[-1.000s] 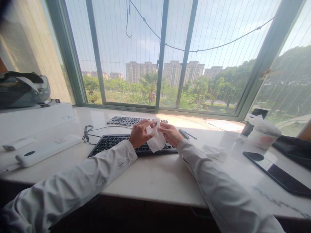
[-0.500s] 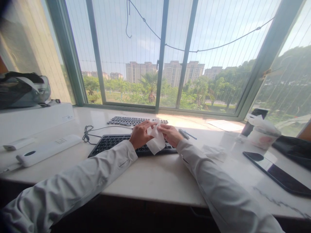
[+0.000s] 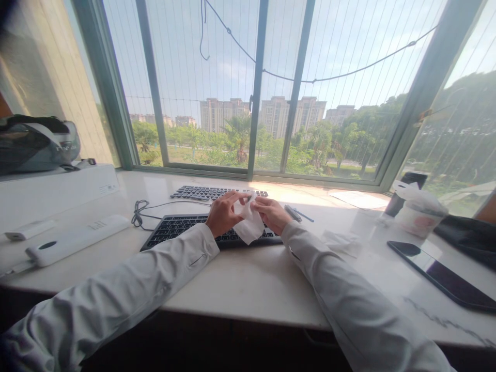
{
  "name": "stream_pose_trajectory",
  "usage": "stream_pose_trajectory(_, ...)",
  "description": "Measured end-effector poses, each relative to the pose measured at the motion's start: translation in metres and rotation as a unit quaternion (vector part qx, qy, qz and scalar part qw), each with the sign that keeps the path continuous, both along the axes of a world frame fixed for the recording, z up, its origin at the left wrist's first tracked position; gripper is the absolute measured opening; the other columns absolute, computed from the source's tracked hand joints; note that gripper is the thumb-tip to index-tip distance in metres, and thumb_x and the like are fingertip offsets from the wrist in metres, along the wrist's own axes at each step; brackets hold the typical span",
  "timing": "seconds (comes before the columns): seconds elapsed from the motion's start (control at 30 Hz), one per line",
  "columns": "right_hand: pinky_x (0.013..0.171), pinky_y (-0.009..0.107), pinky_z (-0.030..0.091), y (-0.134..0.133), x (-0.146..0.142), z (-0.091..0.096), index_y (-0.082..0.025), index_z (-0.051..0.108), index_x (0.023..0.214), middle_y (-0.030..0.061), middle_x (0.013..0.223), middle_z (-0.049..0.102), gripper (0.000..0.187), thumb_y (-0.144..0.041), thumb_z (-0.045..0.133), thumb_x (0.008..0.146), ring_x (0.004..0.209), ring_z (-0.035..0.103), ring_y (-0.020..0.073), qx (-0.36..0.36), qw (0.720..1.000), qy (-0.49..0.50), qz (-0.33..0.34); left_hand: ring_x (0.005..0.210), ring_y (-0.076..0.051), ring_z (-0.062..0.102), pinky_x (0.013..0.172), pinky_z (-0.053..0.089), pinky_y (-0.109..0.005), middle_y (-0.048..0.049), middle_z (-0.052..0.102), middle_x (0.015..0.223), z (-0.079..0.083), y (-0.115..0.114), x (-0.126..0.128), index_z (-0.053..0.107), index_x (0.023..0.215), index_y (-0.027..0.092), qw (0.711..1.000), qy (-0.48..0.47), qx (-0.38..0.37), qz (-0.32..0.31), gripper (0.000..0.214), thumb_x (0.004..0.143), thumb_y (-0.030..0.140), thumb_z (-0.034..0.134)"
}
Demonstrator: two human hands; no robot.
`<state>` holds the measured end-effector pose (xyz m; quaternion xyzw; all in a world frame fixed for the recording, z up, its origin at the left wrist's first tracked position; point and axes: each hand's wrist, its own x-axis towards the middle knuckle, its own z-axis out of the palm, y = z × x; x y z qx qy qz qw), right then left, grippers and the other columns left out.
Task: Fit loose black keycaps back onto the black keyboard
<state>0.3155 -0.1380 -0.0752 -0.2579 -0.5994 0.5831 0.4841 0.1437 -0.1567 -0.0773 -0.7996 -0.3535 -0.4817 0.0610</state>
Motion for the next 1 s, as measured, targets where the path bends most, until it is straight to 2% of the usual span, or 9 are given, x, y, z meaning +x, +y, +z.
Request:
stream_pose_trajectory(0.13,0.052,0.025,0.041,0.0015,-0.002,-0.0033,-0.014,0.071,0.084,0.0038,0.07,0.067,0.037,-0.044,0.074,0.064,0.055,0.054,0.0115,-0.036,0.993,-0.052,-0.099,0.079,-0.016,0.058,0.064,0.044,-0.025,-0.0022,0.062,0.095,-0.0017,0.0023,0.0008,0.061,0.107,0.022,1.0,0.021,-0.008,0.0,0.04,0.069,0.029,0.068)
stream_pose_trajectory(0.2,0.05,0.025,0.039,0.0018,-0.0023,-0.004,-0.014,0.071,0.085,0.004,0.068,0.066,0.039,-0.046,0.074,0.063,0.052,0.053,0.0113,-0.04,0.99,-0.061,-0.119,0.079,-0.016,0.058,0.064,0.044,-0.025,-0.0016,0.062,0.094,-0.002,0.0028,0.001,0.061,0.106,0.021,1.0,0.02,-0.008,0.009,0.039,0.068,0.029,0.069)
stream_pose_trajectory(0.3,0.051,0.024,0.04,0.0008,-0.0021,-0.0027,-0.014,0.071,0.084,0.0034,0.069,0.066,0.036,-0.043,0.075,0.063,0.054,0.054,0.0112,-0.03,0.995,-0.042,-0.081,0.08,-0.015,0.058,0.062,0.044,-0.024,-0.0002,0.062,0.093,-0.0017,0.0024,0.0006,0.061,0.105,0.023,1.0,0.011,-0.011,0.022,0.039,0.068,0.031,0.069)
stream_pose_trajectory(0.43,0.061,0.024,0.044,-0.0017,-0.0026,0.0002,-0.016,0.07,0.082,0.0023,0.075,0.067,0.03,-0.033,0.079,0.06,0.065,0.058,0.0121,-0.016,1.0,0.001,-0.017,0.081,-0.015,0.058,0.064,0.043,-0.024,-0.0004,0.062,0.091,-0.0008,0.0013,0.0001,0.061,0.108,0.025,1.0,-0.01,-0.01,0.026,0.036,0.073,0.031,0.066)
stream_pose_trajectory(0.5,0.062,0.025,0.044,-0.0021,-0.0035,0.0001,-0.016,0.07,0.083,0.0024,0.075,0.067,0.031,-0.032,0.079,0.059,0.065,0.058,0.0123,-0.021,1.0,0.004,-0.023,0.081,-0.015,0.059,0.064,0.044,-0.024,-0.0004,0.062,0.091,-0.0007,0.001,0.0004,0.06,0.109,0.025,1.0,-0.01,-0.01,0.024,0.036,0.074,0.032,0.065)
stream_pose_trajectory(0.63,0.05,0.025,0.04,-0.0008,-0.0058,-0.0029,-0.013,0.07,0.082,0.0039,0.067,0.066,0.036,-0.04,0.078,0.059,0.053,0.053,0.0114,-0.058,0.993,-0.034,-0.098,0.084,-0.018,0.059,0.067,0.045,-0.027,-0.0016,0.063,0.096,-0.0014,0.0005,0.0012,0.06,0.105,0.023,1.0,0.013,-0.02,0.018,0.041,0.067,0.032,0.07)
stream_pose_trajectory(0.7,0.048,0.025,0.037,-0.0006,-0.0065,-0.0038,-0.013,0.07,0.081,0.0036,0.064,0.066,0.037,-0.041,0.078,0.059,0.05,0.052,0.0106,-0.057,0.992,-0.042,-0.108,0.084,-0.018,0.059,0.068,0.045,-0.027,-0.002,0.062,0.098,-0.0017,0.0005,0.0014,0.06,0.103,0.022,0.999,0.013,-0.023,0.025,0.04,0.065,0.031,0.071)
stream_pose_trajectory(0.83,0.051,0.024,0.04,-0.0026,-0.0064,-0.0016,-0.014,0.069,0.08,0.0022,0.066,0.065,0.033,-0.038,0.079,0.058,0.055,0.055,0.0114,-0.028,0.998,-0.02,-0.06,0.082,-0.017,0.06,0.067,0.045,-0.026,-0.002,0.062,0.094,-0.0016,0.001,0.0005,0.061,0.102,0.023,0.999,-0.004,-0.015,0.03,0.035,0.07,0.033,0.068)
stream_pose_trajectory(1.0,0.06,0.025,0.044,-0.004,-0.0038,0.0026,-0.017,0.069,0.092,0.0044,0.082,0.068,0.034,-0.031,0.076,0.063,0.065,0.058,0.0131,-0.039,0.999,-0.004,-0.009,0.085,-0.017,0.059,0.067,0.045,-0.025,-0.0021,0.062,0.094,0.0004,0.0006,-0.0002,0.061,0.105,0.023,0.999,-0.022,-0.009,0.029,0.037,0.07,0.032,0.069)
